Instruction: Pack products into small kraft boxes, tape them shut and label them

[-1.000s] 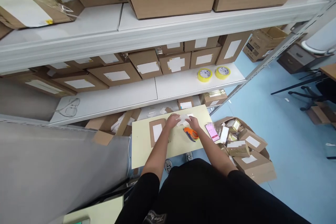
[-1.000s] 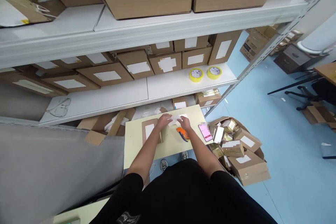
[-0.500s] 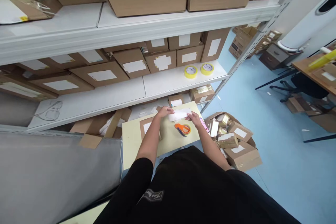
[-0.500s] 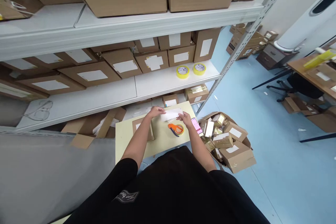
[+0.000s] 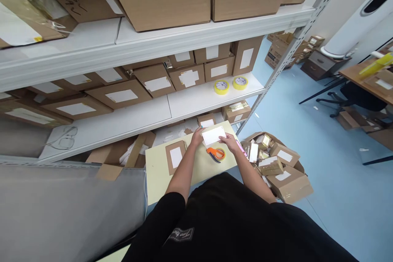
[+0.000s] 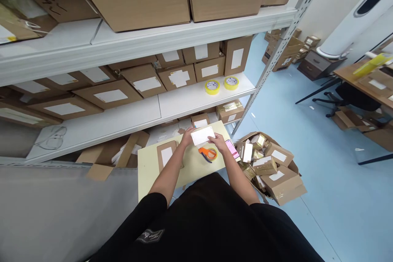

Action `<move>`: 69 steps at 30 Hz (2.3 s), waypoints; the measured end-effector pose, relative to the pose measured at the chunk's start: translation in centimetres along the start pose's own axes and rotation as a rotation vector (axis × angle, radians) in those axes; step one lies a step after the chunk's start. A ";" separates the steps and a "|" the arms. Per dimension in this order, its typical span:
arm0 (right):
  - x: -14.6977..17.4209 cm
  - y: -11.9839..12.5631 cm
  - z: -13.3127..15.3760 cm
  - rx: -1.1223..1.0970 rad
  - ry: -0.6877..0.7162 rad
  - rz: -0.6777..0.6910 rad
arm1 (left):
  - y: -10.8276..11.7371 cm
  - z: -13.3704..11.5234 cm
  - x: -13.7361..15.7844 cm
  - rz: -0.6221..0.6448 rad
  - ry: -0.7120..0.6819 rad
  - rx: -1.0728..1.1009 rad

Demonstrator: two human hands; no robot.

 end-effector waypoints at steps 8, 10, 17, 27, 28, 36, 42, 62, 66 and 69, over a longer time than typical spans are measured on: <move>-0.8 -6.9 3.4 0.198 0.110 0.220 | 5.9 -0.1 10.1 0.037 0.211 0.254; -0.7 -9.7 4.3 0.205 0.134 0.303 | 6.2 -0.2 12.4 0.061 0.253 0.277; 1.4 -14.7 3.5 0.177 0.017 0.320 | 8.8 0.1 17.2 -0.469 0.244 0.556; 6.4 -14.6 3.5 0.093 0.036 0.340 | 9.5 -3.1 18.5 -0.549 0.151 0.592; 6.5 -14.5 3.6 0.091 0.042 0.327 | 9.4 -3.2 18.5 -0.546 0.150 0.583; 6.8 -13.8 3.7 0.099 0.051 0.314 | 8.9 -3.7 18.6 -0.477 0.129 0.479; 7.2 -14.0 4.0 0.089 0.058 0.336 | 8.4 -3.5 18.9 -0.454 0.118 0.519; 7.8 -15.1 5.6 0.170 0.186 0.454 | 7.5 -5.8 19.8 -0.501 0.066 0.358; 7.3 -15.7 4.8 0.167 0.167 0.451 | 7.0 -5.8 20.0 -0.387 0.058 0.349; 7.1 -16.7 4.5 0.168 0.165 0.462 | 7.3 -6.5 20.6 -0.378 0.004 0.265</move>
Point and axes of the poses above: each hand's wrist, its own x-axis away from the middle knuckle, its own y-axis out of the back of the hand, z = x × y, the point moved 7 cm from there along -x, towards the middle knuckle, and after that the axes turned 15 degrees about x, right-handed, at the moved point
